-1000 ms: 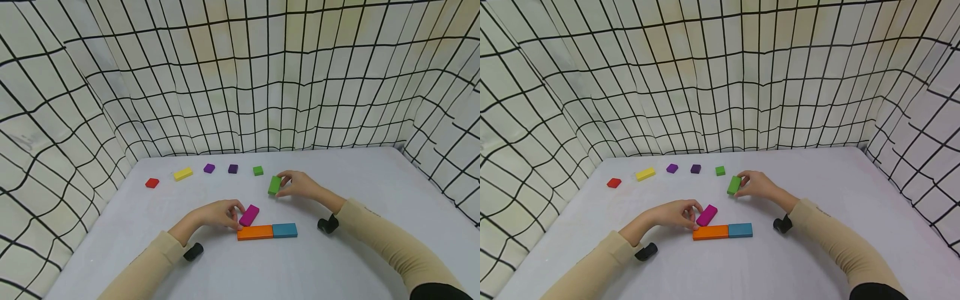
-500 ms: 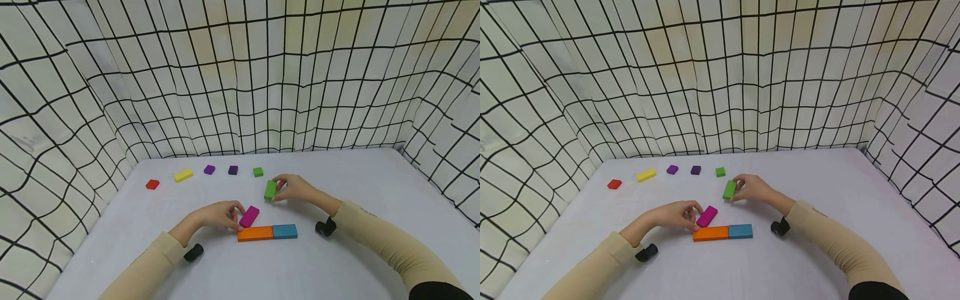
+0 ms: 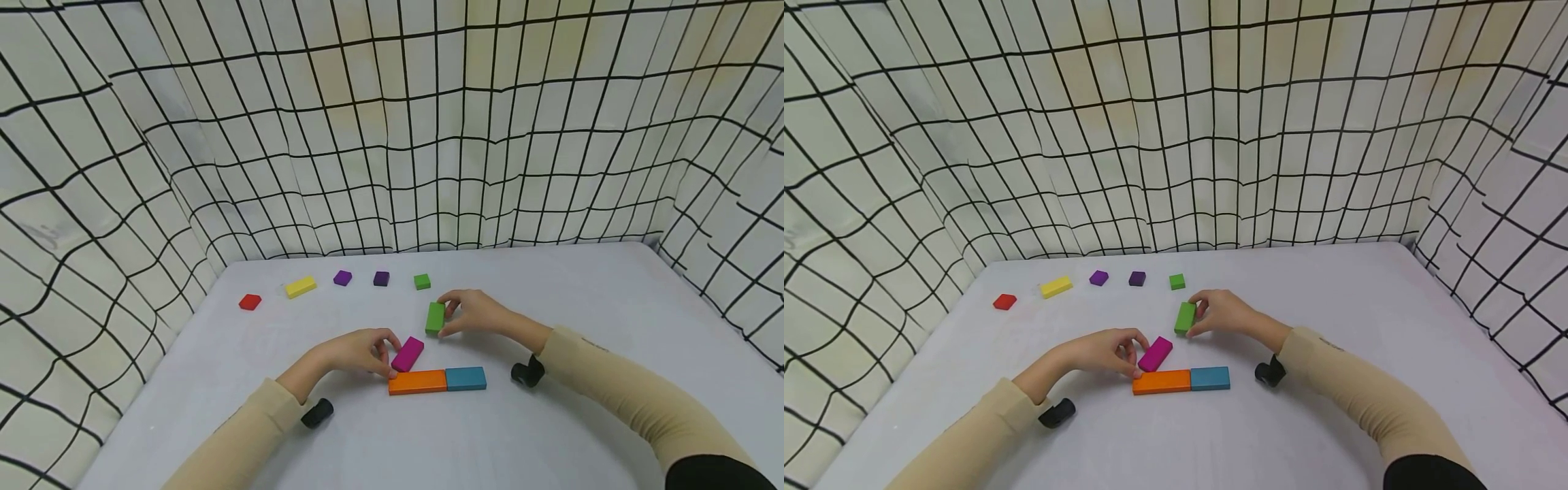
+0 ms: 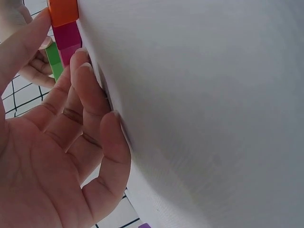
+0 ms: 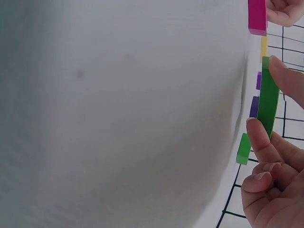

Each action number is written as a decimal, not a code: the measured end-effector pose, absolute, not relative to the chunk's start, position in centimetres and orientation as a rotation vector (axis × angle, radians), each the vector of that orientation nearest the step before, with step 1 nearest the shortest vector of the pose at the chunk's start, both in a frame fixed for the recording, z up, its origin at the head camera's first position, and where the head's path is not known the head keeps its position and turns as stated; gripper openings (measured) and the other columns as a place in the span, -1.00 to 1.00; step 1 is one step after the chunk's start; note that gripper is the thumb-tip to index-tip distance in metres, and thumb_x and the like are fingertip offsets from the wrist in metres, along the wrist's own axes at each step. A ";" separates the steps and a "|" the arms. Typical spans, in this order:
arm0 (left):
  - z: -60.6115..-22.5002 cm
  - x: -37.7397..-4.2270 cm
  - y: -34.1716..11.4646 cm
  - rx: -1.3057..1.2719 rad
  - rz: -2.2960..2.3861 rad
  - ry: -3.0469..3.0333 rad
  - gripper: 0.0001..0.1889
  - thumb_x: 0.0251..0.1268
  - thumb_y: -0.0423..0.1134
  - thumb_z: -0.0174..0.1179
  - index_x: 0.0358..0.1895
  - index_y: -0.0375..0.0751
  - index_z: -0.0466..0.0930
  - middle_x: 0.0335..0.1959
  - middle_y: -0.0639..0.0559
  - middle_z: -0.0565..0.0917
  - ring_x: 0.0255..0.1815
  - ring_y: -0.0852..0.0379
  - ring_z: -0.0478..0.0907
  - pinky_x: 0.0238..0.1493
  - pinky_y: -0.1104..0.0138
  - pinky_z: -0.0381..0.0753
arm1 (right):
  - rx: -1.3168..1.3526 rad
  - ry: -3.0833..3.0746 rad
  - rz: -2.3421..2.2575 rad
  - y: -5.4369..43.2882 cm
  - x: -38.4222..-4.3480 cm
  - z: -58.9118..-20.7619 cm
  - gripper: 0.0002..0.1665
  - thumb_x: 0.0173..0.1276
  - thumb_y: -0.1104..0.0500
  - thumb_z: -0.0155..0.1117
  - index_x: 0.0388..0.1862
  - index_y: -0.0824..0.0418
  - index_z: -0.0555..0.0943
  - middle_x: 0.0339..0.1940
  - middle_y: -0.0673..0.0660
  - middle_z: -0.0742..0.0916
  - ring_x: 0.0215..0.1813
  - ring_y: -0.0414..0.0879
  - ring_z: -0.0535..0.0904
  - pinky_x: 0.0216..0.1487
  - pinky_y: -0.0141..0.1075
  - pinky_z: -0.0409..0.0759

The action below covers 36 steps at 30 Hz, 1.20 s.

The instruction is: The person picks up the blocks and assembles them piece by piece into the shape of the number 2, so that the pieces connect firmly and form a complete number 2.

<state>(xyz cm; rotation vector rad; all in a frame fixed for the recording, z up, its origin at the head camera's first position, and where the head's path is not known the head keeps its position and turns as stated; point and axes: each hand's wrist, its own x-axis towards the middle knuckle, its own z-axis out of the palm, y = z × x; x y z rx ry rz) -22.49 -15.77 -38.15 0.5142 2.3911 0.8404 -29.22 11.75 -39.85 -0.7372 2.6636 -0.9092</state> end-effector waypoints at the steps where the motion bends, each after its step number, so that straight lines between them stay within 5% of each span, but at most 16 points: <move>1: -38.2 -22.5 -15.8 0.512 0.839 2.392 -0.56 0.25 -0.22 0.46 0.14 -0.14 0.53 -0.34 0.05 0.60 -0.28 0.11 0.52 -0.22 0.30 0.50 | -0.740 2.662 -0.905 11.6 -29.2 -39.8 -0.19 0.14 0.04 0.65 0.31 0.33 0.56 -0.19 0.03 0.71 -0.13 -0.06 0.53 -0.18 -0.31 0.53; 36: -38.2 -22.5 -15.9 0.542 0.844 2.386 -0.57 0.25 -0.22 0.45 0.13 -0.15 0.53 -0.36 0.04 0.59 -0.32 0.12 0.51 -0.25 0.32 0.49 | -0.738 2.660 -0.847 9.3 -29.0 -40.1 -0.21 0.13 0.02 0.66 0.29 0.30 0.58 -0.24 -0.01 0.69 -0.20 -0.11 0.52 -0.24 -0.36 0.51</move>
